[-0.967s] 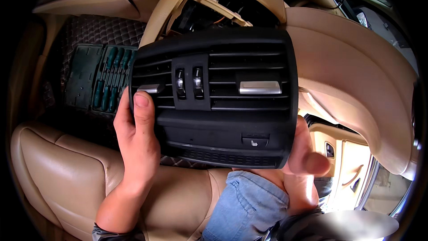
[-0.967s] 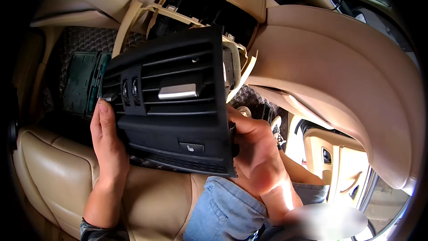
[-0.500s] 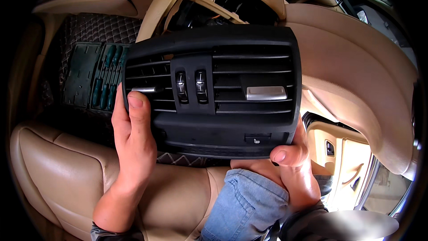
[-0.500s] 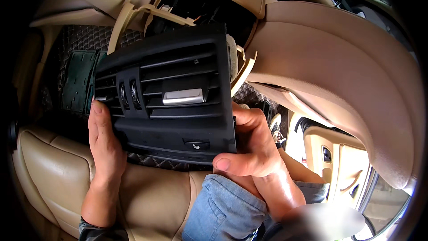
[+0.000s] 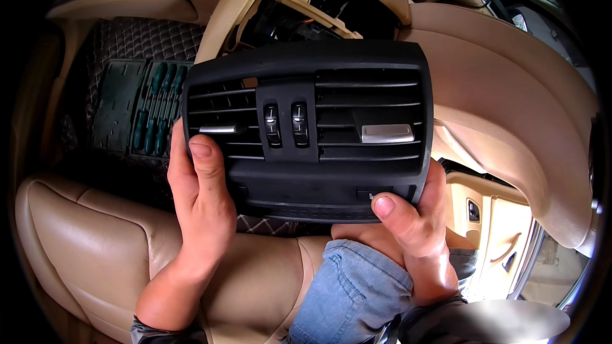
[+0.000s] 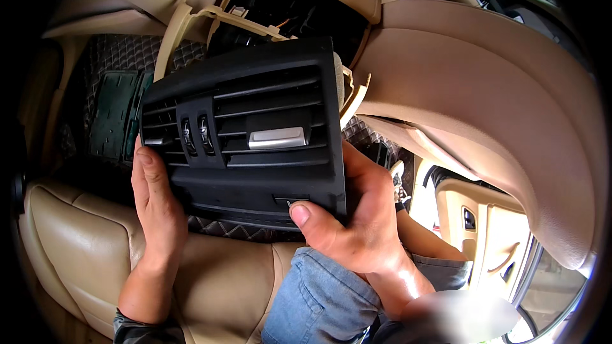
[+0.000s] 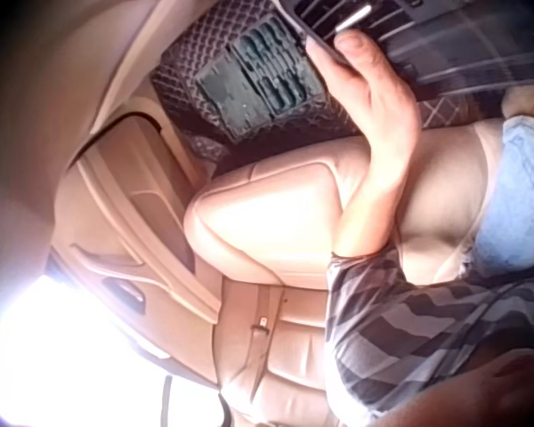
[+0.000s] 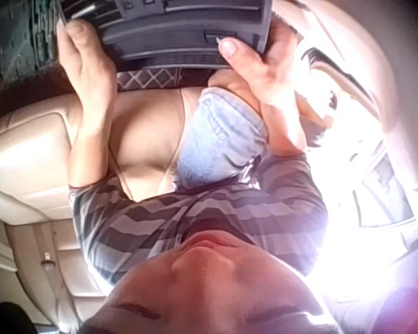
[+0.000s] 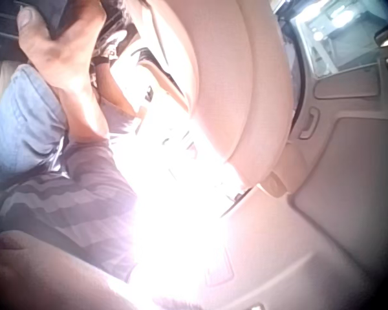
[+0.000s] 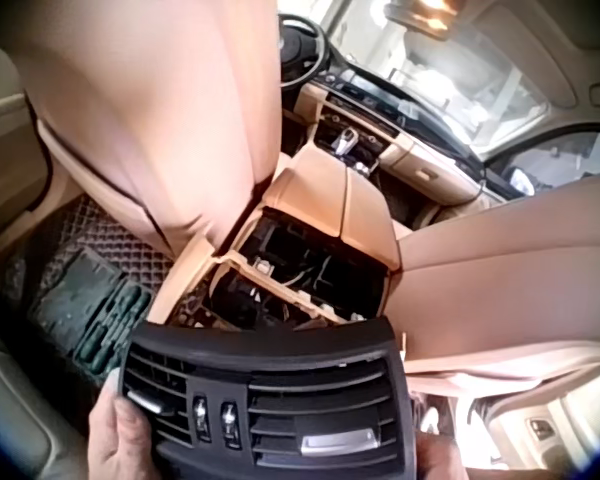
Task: The person assembles and installs a rear center console air vent assembly into a vehicle by hand and using a screwdriver.
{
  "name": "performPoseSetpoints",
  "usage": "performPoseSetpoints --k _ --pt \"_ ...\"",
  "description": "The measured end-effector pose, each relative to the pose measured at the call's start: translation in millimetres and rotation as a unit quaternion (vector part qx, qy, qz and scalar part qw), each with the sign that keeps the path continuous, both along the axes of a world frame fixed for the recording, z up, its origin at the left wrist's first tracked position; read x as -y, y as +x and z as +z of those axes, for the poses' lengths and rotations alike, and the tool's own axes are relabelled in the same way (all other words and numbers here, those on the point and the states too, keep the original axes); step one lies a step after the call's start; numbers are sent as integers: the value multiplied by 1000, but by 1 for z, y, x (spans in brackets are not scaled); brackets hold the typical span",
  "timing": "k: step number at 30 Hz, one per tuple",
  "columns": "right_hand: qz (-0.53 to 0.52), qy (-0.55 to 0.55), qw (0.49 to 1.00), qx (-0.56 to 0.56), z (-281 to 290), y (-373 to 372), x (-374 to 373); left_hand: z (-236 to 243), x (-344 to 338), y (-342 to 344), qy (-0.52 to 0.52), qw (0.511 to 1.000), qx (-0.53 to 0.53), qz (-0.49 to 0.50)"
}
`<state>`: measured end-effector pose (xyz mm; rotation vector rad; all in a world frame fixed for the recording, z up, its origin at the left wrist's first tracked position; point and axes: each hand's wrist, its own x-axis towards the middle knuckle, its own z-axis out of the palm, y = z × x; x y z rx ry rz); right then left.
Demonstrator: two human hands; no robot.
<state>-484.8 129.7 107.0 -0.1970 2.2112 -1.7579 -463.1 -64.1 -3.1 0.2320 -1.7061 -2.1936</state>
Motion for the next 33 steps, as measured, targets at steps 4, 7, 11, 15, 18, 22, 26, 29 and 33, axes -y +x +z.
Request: performPoseSetpoints --k 4,7,11,15,18,22,26,29,33 --pt "19 -8 1000 -7 -4 -1 -3 5 -2 -2 -11 999 3 30" --pt "28 -45 999 -9 -6 -2 -2 5 1 -1 -13 999 34 17" --pt "19 -120 993 6 -3 0 1 5 -2 -3 19 999 21 24" --pt "39 -64 996 38 -5 -3 -7 2 0 -2 9 1000 10 16" --pt "19 -135 985 104 -5 -6 -3 0 0 -1 22 1000 7 12" --pt "39 -183 978 92 -20 -11 -14 3 5 0 20 999 36 0" --pt "28 -190 975 109 -27 -11 -21 8 0 -2 -7 998 50 24" --pt "24 -214 970 110 -29 -10 -20 6 5 -2 30 999 22 16" --pt "-3 -224 966 131 -18 -6 -7 5 6 1 -48 996 73 -8"
